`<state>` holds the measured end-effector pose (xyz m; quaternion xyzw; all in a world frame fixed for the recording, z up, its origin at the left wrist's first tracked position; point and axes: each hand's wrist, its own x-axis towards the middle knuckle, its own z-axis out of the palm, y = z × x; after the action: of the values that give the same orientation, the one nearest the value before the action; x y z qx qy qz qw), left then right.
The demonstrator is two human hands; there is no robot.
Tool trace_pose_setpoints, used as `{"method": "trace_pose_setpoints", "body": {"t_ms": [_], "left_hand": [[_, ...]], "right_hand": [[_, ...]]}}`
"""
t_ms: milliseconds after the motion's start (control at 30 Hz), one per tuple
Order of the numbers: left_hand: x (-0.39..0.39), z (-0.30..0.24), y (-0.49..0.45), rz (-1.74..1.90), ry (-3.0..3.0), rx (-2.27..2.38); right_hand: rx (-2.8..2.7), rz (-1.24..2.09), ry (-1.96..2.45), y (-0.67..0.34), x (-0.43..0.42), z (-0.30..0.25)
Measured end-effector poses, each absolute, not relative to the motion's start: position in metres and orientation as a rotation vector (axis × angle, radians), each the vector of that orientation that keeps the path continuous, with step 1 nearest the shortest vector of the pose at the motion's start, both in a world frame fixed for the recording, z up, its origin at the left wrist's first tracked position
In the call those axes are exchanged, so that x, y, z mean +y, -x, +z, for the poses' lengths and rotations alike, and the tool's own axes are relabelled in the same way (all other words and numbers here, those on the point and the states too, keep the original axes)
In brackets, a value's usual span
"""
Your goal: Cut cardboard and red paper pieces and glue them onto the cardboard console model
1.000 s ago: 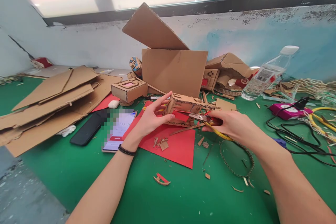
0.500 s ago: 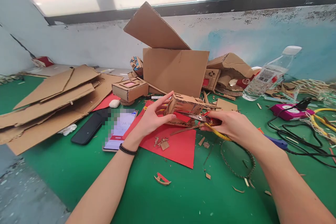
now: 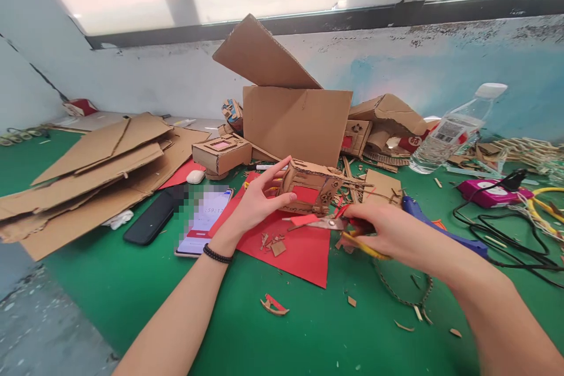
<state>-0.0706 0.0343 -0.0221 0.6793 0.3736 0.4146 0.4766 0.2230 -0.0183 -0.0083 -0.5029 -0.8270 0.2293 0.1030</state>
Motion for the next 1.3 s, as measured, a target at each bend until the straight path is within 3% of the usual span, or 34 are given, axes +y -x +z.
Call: {"method": "trace_pose_setpoints", "body": {"t_ms": [267,500,633,1300], "left_hand": [[0.035,-0.020,0.067,1.083,-1.365,0.873],[0.034,-0.028,0.055,1.219,-1.166,0.832],[0.023,-0.028,0.044,1.207,-1.205,0.842],[0.013,-0.037,0.037,1.238,-1.220,0.826]], "right_hand": [[-2.462,0.587,1.315,-0.209,-0.027,-0.012],[-1.930,-0.151,1.167,-0.192,-0.027,0.003],[-1.994,-0.441,1.030,-0.179,-0.023,-0.009],[-2.121,-0.509,1.056,-0.157,-0.019,-0.040]]}}
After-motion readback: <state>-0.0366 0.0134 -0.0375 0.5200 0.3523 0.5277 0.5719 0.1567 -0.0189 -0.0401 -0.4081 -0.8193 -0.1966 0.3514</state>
